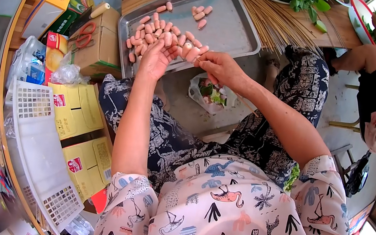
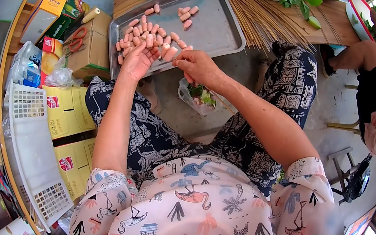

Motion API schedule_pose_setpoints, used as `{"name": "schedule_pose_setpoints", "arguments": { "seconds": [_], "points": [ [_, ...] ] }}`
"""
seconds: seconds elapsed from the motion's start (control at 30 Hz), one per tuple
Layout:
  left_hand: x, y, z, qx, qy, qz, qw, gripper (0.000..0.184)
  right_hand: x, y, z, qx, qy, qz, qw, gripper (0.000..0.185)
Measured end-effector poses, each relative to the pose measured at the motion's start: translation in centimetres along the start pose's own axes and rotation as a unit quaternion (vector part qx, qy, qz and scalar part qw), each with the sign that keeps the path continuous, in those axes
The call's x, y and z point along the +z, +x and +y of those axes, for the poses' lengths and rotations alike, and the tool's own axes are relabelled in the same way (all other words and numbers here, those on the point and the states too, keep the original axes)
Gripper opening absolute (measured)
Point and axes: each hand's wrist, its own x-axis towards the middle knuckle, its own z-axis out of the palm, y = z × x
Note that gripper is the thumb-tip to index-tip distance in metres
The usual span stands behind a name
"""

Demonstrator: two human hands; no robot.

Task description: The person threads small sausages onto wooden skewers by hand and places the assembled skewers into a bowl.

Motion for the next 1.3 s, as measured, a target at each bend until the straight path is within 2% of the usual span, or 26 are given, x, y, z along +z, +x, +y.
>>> {"name": "schedule_pose_setpoints", "arguments": {
  "seconds": [1.3],
  "points": [
    [0.67, -0.20, 0.14, 0.052, 0.031, -0.004, 0.998, 0.024, 0.10, 0.22, 0.62, -0.008, -0.019, -0.001, 1.000, 0.017]
  ]
}}
